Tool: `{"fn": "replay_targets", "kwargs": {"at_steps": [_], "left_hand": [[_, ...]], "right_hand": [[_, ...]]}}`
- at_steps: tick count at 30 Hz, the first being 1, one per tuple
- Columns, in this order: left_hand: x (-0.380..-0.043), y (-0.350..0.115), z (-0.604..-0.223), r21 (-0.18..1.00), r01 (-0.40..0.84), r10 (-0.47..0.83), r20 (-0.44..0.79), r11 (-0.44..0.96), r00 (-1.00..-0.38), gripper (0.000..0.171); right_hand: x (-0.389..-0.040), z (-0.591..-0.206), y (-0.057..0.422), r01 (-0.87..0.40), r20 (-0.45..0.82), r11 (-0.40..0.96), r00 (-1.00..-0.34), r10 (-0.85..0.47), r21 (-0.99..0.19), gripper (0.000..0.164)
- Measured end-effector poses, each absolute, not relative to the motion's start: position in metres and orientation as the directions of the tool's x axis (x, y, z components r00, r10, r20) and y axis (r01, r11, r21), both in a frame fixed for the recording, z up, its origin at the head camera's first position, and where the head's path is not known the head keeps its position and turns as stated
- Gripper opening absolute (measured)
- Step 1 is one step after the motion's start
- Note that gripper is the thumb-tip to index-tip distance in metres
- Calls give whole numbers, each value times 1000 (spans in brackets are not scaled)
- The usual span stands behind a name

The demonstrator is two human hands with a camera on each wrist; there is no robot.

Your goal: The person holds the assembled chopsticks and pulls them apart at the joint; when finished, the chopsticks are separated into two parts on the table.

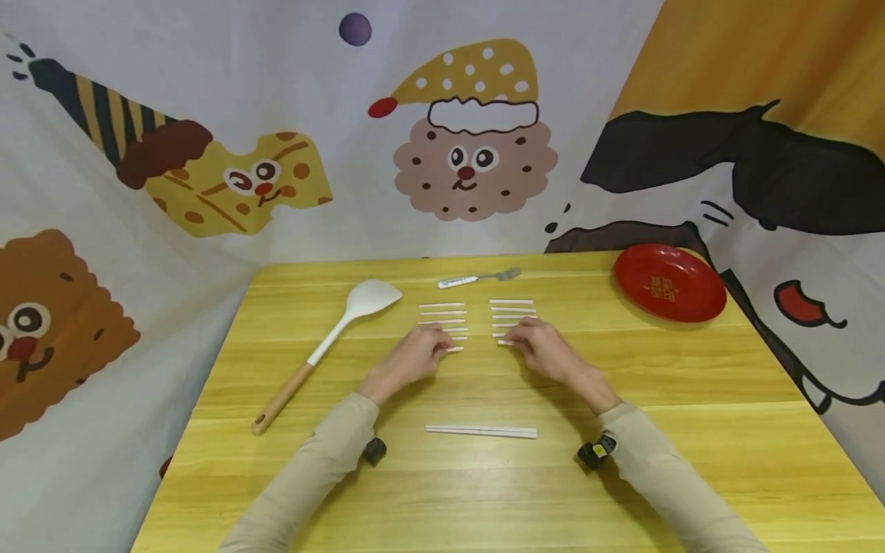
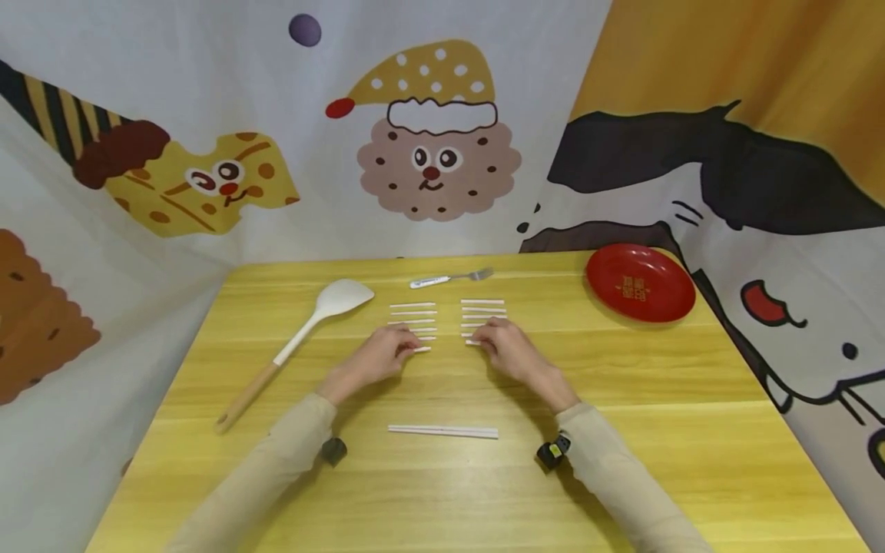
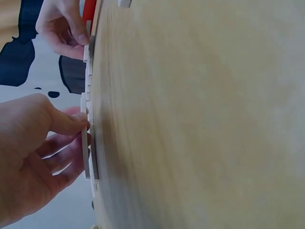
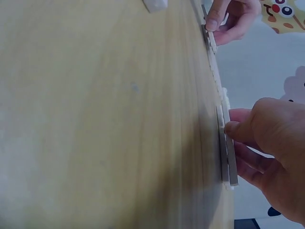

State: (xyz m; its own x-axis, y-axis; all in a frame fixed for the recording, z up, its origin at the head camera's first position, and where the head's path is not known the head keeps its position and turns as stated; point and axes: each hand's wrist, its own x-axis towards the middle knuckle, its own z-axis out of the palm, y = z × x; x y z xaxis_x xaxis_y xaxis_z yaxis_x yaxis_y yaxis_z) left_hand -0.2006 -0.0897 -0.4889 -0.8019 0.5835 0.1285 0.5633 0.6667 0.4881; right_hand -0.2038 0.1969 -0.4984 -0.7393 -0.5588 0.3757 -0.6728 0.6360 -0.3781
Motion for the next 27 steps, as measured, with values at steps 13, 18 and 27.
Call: {"fn": "replay_targets", "kwargs": {"at_steps": [13,18,27], "left_hand": [[-208,-84,-493,450,581,602,113,678,-790,16],[-208,-84,-492,450,577,597,114,682,-794,16],[-208,-85,-493,464,563,591,102,684,-800,18]], "right_hand": [[-205,-503,193,-663,332,657,-748,-574,-359,17],[-205,-502,192,-653,320,665,-758,-569,-364,17],[-205,-497,190,-647,324,669,-762,-561,-365,17]]}}
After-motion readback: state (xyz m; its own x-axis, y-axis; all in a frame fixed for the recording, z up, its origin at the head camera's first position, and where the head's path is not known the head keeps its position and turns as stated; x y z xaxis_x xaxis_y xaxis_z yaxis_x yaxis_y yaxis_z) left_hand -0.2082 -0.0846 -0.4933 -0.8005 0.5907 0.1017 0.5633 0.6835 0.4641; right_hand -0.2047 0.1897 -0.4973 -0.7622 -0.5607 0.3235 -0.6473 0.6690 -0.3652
